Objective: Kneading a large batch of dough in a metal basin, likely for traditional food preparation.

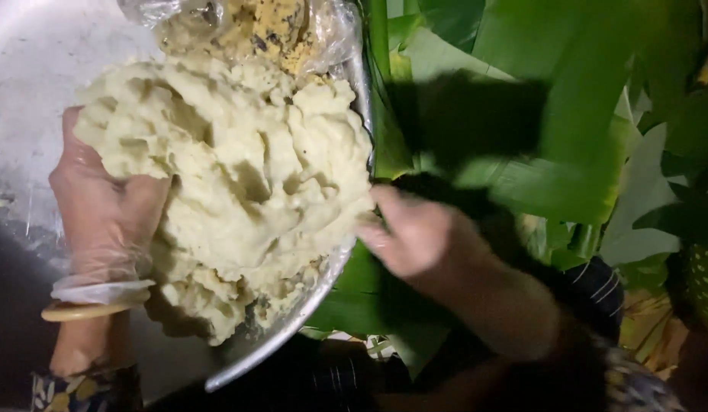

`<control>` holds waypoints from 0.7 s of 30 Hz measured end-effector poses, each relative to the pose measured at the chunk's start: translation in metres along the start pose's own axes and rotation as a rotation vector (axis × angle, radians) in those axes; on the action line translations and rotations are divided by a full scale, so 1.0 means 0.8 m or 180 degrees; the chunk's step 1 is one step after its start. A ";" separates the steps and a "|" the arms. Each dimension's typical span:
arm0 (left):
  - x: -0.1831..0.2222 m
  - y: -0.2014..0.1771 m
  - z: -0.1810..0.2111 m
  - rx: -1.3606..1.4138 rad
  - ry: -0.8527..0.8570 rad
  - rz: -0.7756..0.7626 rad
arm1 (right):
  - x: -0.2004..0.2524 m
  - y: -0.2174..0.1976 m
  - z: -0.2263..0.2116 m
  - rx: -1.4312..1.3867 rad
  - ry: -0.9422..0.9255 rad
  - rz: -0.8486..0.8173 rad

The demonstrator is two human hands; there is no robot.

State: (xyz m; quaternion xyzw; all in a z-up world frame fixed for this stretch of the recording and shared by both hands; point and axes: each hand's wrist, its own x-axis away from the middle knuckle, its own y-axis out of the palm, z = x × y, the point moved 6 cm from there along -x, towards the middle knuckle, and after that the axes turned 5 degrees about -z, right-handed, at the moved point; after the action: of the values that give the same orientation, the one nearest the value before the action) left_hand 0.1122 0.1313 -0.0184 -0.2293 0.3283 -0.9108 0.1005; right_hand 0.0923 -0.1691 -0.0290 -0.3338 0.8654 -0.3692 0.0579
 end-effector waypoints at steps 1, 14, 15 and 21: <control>0.003 0.001 -0.002 -0.0012 -0.0055 -0.0004 | -0.003 0.027 0.014 0.0837 0.0598 -0.0240; 0.038 0.008 -0.005 0.0461 0.0408 0.0017 | -0.026 0.150 -0.203 0.0066 -0.0652 -0.1789; 0.038 0.008 0.002 0.0487 0.0400 0.0030 | -0.031 0.124 -0.173 0.0089 -0.0655 -0.1809; 0.039 0.007 0.014 0.0491 0.0250 -0.0209 | -0.091 0.026 -0.073 0.2127 -0.1058 -0.0068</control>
State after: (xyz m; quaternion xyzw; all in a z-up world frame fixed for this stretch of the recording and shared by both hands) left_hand 0.0906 0.1105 -0.0031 -0.1955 0.2532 -0.9445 0.0750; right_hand 0.1167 -0.0784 -0.0118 -0.3608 0.6724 -0.5727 0.2995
